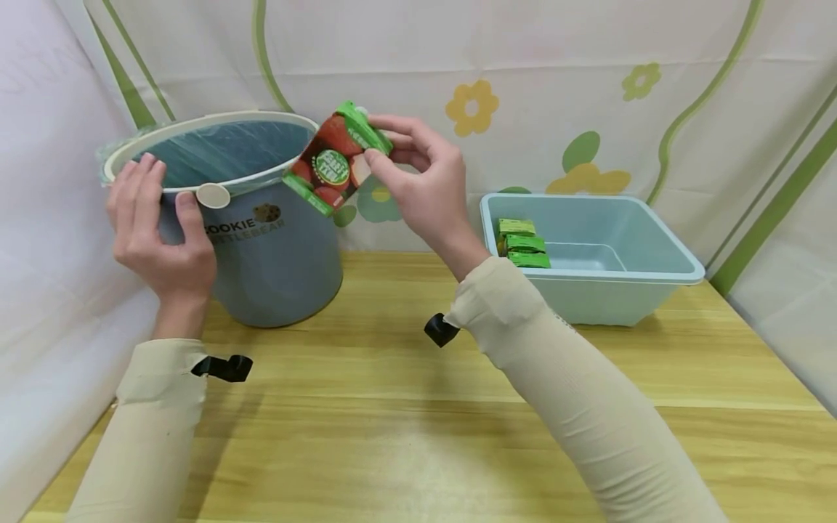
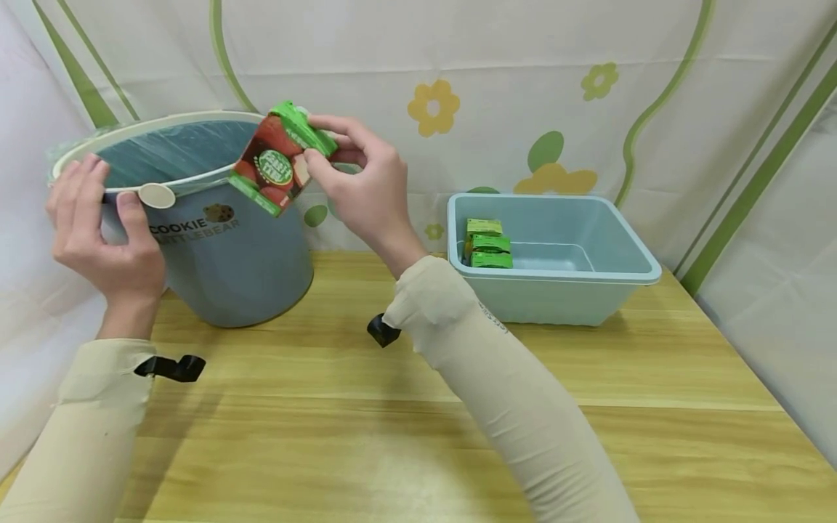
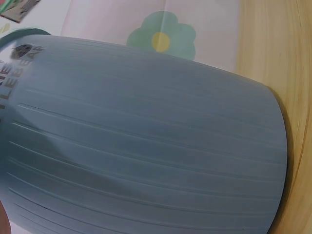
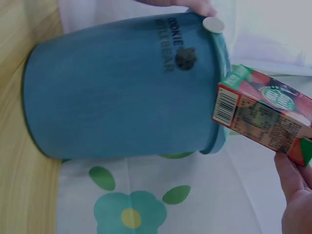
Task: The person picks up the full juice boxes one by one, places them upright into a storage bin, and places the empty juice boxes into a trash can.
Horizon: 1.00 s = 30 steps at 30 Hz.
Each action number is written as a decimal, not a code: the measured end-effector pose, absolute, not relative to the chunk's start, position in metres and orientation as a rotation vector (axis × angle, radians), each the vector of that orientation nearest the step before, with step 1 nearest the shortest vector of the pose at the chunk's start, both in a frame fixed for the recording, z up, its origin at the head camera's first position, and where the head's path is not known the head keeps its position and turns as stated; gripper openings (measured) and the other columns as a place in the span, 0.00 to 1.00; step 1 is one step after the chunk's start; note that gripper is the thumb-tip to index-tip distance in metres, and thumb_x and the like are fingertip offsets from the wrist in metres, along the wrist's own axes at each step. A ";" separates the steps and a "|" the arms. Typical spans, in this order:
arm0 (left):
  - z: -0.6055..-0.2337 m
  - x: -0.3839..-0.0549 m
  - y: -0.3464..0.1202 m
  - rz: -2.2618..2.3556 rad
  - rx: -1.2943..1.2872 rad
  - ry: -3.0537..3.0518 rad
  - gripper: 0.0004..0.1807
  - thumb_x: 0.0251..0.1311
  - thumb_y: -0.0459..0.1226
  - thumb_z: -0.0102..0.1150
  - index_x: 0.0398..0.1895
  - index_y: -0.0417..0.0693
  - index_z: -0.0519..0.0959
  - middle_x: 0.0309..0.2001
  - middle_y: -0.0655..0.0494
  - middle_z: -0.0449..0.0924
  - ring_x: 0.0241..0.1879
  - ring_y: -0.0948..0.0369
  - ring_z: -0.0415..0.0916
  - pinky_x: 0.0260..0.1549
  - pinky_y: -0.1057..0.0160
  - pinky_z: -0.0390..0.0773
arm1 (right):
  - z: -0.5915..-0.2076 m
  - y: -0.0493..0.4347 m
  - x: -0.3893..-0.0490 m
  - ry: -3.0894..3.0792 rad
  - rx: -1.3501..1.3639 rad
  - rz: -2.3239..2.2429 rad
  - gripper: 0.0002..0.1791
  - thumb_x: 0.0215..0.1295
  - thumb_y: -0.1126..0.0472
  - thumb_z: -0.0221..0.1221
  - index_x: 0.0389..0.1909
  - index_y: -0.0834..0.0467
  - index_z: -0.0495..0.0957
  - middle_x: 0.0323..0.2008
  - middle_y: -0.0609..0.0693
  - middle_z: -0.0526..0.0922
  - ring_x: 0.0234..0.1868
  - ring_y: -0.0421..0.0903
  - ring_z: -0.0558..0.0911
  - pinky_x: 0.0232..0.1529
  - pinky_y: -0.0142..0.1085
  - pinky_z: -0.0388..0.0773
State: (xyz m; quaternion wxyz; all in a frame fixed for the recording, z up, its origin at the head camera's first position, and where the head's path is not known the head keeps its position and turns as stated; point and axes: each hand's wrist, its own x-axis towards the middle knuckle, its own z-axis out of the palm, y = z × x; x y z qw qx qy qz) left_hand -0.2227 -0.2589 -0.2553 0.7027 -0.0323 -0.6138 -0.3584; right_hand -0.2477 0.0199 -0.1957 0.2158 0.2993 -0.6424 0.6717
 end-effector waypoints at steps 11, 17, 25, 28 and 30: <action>-0.259 -0.228 -0.269 -0.789 -0.062 -1.369 0.20 0.61 0.48 0.59 0.53 0.58 0.91 0.57 0.62 0.90 0.67 0.63 0.79 0.77 0.60 0.66 | -0.174 0.004 -0.243 -1.653 0.835 1.940 0.19 0.67 0.70 0.65 0.59 0.62 0.85 0.51 0.59 0.89 0.45 0.47 0.89 0.48 0.36 0.88; -0.258 -0.226 -0.266 -0.794 -0.065 -1.366 0.20 0.61 0.47 0.59 0.53 0.57 0.91 0.57 0.61 0.90 0.67 0.63 0.79 0.77 0.60 0.67 | -0.167 -0.006 -0.243 -1.628 0.835 1.945 0.19 0.67 0.70 0.65 0.59 0.62 0.84 0.50 0.59 0.89 0.45 0.47 0.89 0.48 0.35 0.88; -0.257 -0.223 -0.262 -0.798 -0.066 -1.362 0.21 0.61 0.47 0.59 0.52 0.53 0.91 0.56 0.57 0.90 0.67 0.62 0.80 0.77 0.60 0.67 | -0.163 -0.017 -0.244 -1.628 0.781 1.936 0.18 0.70 0.68 0.66 0.60 0.61 0.83 0.48 0.58 0.90 0.43 0.45 0.89 0.45 0.32 0.86; -0.258 -0.225 -0.263 -0.793 -0.066 -1.357 0.20 0.61 0.47 0.59 0.52 0.55 0.92 0.56 0.60 0.90 0.67 0.63 0.80 0.77 0.60 0.68 | -0.161 -0.019 -0.245 -1.636 0.758 1.940 0.18 0.70 0.67 0.66 0.60 0.60 0.83 0.48 0.57 0.90 0.42 0.44 0.89 0.45 0.31 0.85; -0.258 -0.227 -0.265 -0.793 -0.065 -1.357 0.20 0.61 0.48 0.59 0.52 0.56 0.92 0.55 0.61 0.90 0.66 0.63 0.80 0.77 0.60 0.68 | -0.160 -0.021 -0.246 -1.638 0.749 1.942 0.18 0.70 0.66 0.66 0.60 0.60 0.83 0.49 0.57 0.90 0.43 0.44 0.89 0.46 0.31 0.84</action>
